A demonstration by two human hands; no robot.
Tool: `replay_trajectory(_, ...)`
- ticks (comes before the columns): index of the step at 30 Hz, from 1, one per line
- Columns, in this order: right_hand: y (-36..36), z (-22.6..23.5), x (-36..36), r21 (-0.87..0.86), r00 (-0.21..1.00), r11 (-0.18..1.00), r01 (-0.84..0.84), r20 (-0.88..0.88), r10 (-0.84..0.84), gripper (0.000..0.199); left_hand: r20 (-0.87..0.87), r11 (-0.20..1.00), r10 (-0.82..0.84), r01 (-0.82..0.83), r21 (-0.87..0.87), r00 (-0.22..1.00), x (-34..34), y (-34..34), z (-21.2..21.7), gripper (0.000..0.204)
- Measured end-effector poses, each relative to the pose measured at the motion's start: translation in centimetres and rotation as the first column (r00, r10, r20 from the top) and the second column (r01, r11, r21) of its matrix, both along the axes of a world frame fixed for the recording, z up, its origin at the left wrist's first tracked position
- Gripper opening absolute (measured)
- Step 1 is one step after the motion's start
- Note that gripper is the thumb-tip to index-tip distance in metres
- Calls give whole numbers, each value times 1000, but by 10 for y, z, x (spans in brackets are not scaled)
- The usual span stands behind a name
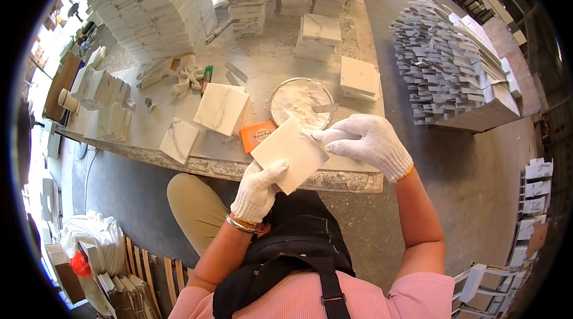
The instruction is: The person applies a white paste from a metal bowl onto small square tiles using a metal spatula. They spread the paste evenly across the tile surface, then place the tile on a stack. The person repeats this process for multiple tiles.
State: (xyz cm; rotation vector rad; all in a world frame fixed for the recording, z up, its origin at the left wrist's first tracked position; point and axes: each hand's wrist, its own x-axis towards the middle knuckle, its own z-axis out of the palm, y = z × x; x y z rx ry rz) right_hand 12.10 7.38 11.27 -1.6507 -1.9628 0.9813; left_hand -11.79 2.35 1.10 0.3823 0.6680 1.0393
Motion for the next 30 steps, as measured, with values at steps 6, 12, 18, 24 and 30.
replay_trajectory(6, 10, 4, 5, 39, 989, 998, 54, -141, -48, 39, -12, 1000, 2, -2, -9, 1000, -2, -1, -2, 58)
replay_trajectory(12, 65, -2, 10, 67, 945, 988, 139, -307, -112, 39, -24, 1000, 0, -1, -25, 1000, -3, 6, -6, 57)
replay_trajectory(18, 145, -37, -7, 166, 985, 971, 171, -15, -171, 53, -33, 997, 70, -71, -31, 997, -16, 14, -7, 52)
replay_trajectory(24, 187, -76, -20, 50, 999, 999, 5, -48, -3, 44, -73, 996, 74, -77, -42, 995, -22, 22, -12, 55)
replay_trajectory(30, 210, -102, -30, 71, 963, 995, -69, 267, 47, 35, -53, 995, 102, -101, 23, 993, -22, 29, -20, 50)
